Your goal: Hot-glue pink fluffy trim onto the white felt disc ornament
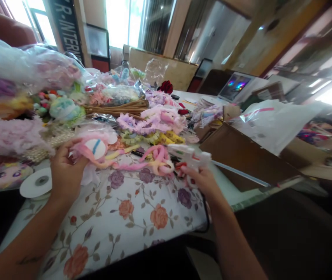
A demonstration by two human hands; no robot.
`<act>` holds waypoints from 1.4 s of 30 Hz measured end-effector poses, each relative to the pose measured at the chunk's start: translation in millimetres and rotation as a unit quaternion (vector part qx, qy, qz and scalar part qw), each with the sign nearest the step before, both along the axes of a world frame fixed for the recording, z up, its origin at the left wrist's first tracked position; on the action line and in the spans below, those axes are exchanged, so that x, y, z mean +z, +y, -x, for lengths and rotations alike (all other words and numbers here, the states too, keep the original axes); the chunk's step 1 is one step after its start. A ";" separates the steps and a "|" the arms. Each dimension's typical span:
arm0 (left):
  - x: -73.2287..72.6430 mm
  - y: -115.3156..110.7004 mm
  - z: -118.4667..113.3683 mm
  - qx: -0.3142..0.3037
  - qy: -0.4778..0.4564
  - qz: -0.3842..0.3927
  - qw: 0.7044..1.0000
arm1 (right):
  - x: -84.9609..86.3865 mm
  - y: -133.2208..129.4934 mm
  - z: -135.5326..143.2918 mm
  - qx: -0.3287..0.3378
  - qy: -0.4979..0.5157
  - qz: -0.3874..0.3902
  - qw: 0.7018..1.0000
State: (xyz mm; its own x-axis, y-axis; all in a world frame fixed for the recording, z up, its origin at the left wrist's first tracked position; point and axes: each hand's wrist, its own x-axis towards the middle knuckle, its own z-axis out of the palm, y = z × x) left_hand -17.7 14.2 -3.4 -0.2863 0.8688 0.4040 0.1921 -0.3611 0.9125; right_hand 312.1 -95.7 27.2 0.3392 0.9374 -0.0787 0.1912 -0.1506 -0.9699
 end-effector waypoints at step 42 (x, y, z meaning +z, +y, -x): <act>8.3 -24.1 -18.5 -0.313 0.050 0.051 0.947 | 4.3 70.4 109.4 0.267 -0.007 -0.020 0.963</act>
State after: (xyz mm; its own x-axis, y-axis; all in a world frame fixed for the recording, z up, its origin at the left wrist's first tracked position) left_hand 0.8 -9.9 4.9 0.3324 0.8918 0.3069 0.0570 -0.3437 0.9373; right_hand 202.7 -25.3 31.5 -0.1915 0.9808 -0.0381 0.2440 0.0100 -0.9697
